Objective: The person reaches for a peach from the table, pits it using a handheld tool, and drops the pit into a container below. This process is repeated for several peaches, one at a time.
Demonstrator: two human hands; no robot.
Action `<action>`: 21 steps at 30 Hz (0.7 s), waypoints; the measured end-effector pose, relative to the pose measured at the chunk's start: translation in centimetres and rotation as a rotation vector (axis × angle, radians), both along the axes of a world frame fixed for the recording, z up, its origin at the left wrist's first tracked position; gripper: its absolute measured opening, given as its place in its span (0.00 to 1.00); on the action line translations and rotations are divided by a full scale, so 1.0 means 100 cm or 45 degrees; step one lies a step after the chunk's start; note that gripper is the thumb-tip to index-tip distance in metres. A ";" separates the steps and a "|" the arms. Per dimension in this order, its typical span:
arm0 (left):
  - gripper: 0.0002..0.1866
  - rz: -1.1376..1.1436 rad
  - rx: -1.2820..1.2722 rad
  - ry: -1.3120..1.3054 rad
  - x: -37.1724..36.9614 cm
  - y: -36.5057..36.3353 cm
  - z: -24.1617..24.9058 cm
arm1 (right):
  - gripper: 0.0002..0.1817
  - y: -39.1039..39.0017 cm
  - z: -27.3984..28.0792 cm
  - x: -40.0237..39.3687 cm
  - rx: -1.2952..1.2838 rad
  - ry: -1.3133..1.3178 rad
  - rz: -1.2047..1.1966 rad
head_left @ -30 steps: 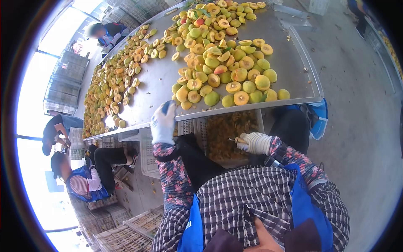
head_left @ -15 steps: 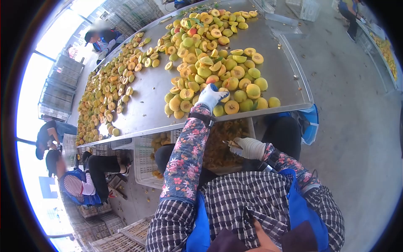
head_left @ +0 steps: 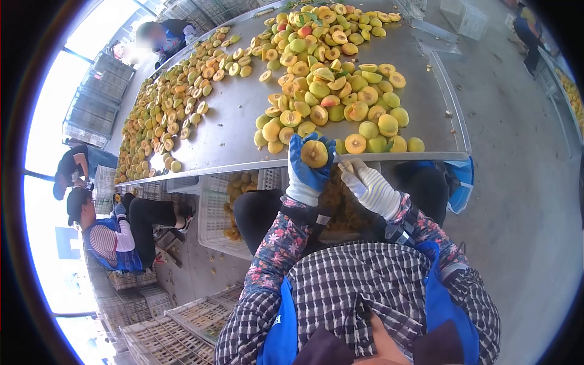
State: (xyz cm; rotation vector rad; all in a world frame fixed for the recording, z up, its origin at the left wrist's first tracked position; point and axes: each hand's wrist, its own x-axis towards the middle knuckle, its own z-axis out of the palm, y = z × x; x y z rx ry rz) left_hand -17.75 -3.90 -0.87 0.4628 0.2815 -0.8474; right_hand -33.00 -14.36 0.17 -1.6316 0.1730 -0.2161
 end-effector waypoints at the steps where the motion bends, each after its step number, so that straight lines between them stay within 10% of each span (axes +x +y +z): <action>1: 0.22 -0.004 -0.005 -0.143 -0.002 -0.001 -0.005 | 0.19 0.001 -0.003 0.003 -0.322 -0.093 -0.089; 3: 0.22 -0.020 0.057 -0.354 -0.011 -0.001 -0.002 | 0.20 0.005 -0.006 0.012 -0.777 -0.234 -0.245; 13: 0.16 0.126 0.604 -1.362 -0.027 -0.005 -0.018 | 0.20 0.017 -0.003 0.011 -0.927 0.025 -0.226; 16: 0.16 -0.049 0.281 -0.819 -0.030 0.001 0.000 | 0.21 0.014 -0.003 0.009 -1.025 0.057 -0.156; 21: 0.18 0.051 0.425 -0.832 -0.036 -0.002 0.001 | 0.22 0.019 -0.023 0.011 -0.920 0.145 -0.099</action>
